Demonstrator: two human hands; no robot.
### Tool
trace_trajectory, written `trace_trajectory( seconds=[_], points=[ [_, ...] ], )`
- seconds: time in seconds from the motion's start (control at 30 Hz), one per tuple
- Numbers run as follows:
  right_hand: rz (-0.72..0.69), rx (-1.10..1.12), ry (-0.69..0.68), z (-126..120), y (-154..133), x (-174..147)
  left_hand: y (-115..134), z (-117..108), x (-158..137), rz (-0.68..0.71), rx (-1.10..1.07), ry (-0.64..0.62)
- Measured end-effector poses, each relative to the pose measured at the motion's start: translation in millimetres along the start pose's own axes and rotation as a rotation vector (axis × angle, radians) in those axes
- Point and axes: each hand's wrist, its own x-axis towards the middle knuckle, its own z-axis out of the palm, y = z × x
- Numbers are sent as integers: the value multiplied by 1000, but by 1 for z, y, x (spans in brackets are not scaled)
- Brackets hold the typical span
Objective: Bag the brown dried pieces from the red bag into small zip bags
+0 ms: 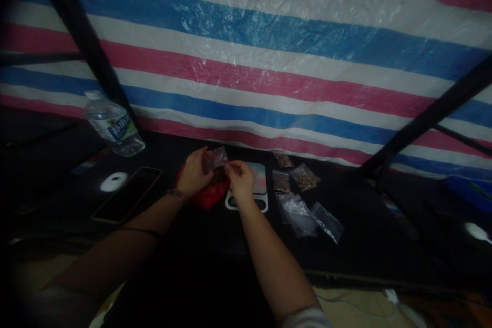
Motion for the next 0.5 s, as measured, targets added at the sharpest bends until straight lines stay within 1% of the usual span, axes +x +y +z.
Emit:
trace_trajectory(
  seconds=[0.07,0.13,0.3,0.4,0.5],
  points=[
    [-86,-177,18,-4,-4,1,-3,-2,2,-1,11,-25],
    [-163,-299,-1,-6,-7,1,-6,-5,4,-8,30,-59],
    [-307,-392,-99,-10,-10,4,-15,-9,7,11,26,-92],
    [-308,-342,-107,-10,-7,5,-18,-7,7,9,1,-97],
    [-190,-216,-123,-9,-1,6,-17,-5,6,30,-65,-123]
  ],
)
